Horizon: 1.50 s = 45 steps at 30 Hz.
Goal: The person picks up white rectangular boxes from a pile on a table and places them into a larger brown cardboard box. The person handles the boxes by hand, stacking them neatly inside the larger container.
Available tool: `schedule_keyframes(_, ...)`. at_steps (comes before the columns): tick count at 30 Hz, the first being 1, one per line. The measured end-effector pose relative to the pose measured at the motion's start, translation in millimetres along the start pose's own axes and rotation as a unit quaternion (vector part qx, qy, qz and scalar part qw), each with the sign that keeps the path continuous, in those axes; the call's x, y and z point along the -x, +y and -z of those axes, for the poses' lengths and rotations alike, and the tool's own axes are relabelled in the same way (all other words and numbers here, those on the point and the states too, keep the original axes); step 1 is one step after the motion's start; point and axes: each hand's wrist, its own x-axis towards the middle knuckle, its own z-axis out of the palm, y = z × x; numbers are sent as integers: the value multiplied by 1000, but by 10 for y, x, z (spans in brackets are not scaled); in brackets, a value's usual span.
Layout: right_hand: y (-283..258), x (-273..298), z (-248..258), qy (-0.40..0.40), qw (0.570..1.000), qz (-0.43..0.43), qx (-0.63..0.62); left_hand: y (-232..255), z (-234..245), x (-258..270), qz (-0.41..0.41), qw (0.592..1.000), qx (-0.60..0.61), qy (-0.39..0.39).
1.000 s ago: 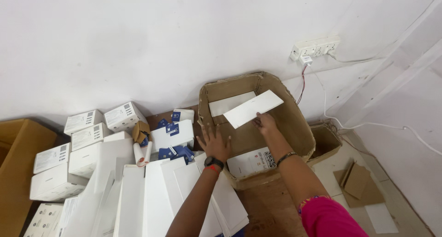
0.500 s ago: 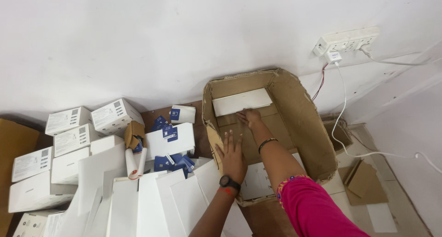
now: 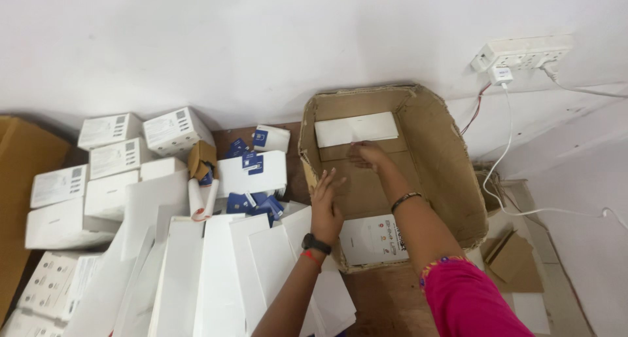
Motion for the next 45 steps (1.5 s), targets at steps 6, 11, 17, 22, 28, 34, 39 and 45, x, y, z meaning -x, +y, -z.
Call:
schedule_keyframes(6,-291,2232,-567,-1,958,275,-84,47,729,581,118,965,227,66)
schedule_keyframes(11,685,3558,-1367,-201,946,253,31,-91,1294,1508,179,968,88,151)
schedule_keyframes(17,2256,3328,-1880,35,936,278,215,-139,1161,2276,286,947,94,112)
schedule_keyframes(22,2669,3191,-1999,59,909,275,308,-183,847,2557,204,974,-4,96)
schedule_keyframes(28,2335,3366,-2093,7,887,317,335,-532,671,2521,256,946,158,122)
schedule_keyframes(34,2175,3371,-1914,-49,943,325,54,-677,672,2303,304,952,-6,30)
schedule_keyframes(39,2471,3096,-1803,52,933,341,105,-554,651,2323,234,962,-134,49)
schedule_keyframes(45,2754,2869,-2064,56,902,315,288,-415,646,2511,169,979,-56,104)
